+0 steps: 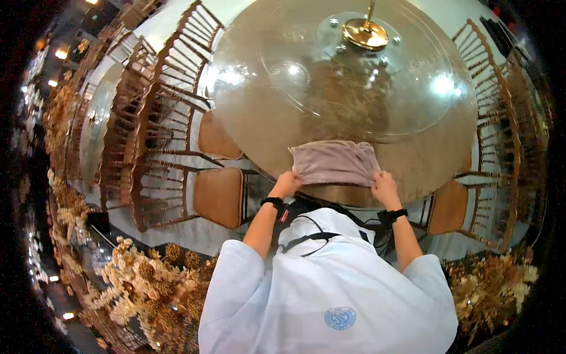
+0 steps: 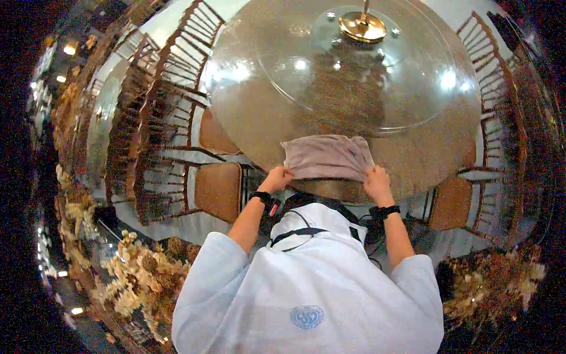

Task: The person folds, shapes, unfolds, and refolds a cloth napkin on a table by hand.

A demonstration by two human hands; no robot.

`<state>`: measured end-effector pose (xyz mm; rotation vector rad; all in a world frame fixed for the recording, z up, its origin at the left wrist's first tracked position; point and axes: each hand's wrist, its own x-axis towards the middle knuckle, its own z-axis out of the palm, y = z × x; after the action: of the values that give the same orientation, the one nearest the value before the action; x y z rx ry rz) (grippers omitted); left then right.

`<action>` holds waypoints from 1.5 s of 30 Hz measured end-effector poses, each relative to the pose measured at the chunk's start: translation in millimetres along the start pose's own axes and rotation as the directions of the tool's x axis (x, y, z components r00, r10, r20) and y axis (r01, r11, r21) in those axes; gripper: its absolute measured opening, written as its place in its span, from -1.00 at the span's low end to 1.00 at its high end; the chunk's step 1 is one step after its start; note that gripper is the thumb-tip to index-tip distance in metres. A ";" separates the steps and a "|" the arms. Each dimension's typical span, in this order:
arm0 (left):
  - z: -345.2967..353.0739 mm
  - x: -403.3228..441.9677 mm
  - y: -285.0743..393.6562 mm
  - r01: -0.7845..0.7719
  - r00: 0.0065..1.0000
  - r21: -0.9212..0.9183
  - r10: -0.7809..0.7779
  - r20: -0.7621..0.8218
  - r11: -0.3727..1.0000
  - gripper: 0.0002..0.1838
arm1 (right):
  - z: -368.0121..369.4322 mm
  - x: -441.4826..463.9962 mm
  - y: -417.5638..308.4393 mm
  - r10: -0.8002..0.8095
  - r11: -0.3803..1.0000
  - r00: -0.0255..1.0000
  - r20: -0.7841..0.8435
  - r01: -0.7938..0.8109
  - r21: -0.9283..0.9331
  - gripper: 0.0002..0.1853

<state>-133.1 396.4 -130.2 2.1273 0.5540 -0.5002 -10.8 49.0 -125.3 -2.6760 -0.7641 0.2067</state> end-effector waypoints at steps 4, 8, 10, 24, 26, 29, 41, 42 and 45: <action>4.6 -26.2 -6.2 0.095 0.995 -0.139 -0.095 0.009 0.986 -0.76 | 9.1 8.3 2.8 -0.083 0.994 0.996 0.027 0.085 -0.073 -0.70; 25.0 -43.5 -17.6 -0.034 0.998 -0.057 0.031 -0.053 0.998 -0.74 | 7.5 23.2 12.2 -0.028 0.999 0.993 0.118 0.025 0.030 -0.74; 35.7 -45.6 -23.1 -0.106 0.992 0.025 0.107 -0.069 0.994 -0.72 | 9.4 25.1 14.3 -0.021 0.999 0.991 0.132 0.014 0.050 -0.75; 69.7 -98.6 -55.9 -0.018 0.999 -0.047 0.017 -0.034 0.999 -0.71 | 23.5 -49.1 3.6 -0.086 0.995 0.996 0.005 0.086 -0.048 -0.92; 71.0 -98.2 -58.6 -0.024 1.000 -0.020 0.024 -0.015 1.000 -0.71 | 23.9 -55.1 1.7 -0.120 0.993 0.992 -0.048 0.119 -0.027 -0.93; 78.2 -108.1 -57.1 0.035 0.999 -0.011 -0.035 -0.035 0.999 -0.73 | 20.0 -58.7 1.1 -0.222 0.964 0.972 0.073 0.230 -0.131 -0.93; 24.2 -114.9 70.0 -0.241 0.802 0.051 0.228 -0.553 0.969 -0.81 | -89.4 9.4 35.5 -0.335 0.902 0.942 -0.019 0.326 0.281 -0.89; 19.9 -115.8 88.2 -0.257 0.809 0.044 0.239 -0.537 0.965 -0.82 | -100.5 16.0 45.4 -0.332 0.888 0.938 -0.096 0.345 0.304 -0.90; 16.0 -118.5 135.9 -0.353 0.744 0.114 0.352 -0.568 0.929 -0.84 | -139.2 26.8 72.2 -0.256 0.888 0.959 -0.120 0.282 0.363 -0.89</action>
<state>-158.0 286.4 11.3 2.3032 0.4535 0.3925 78.9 -34.4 -23.9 -2.1766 -0.9556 0.1685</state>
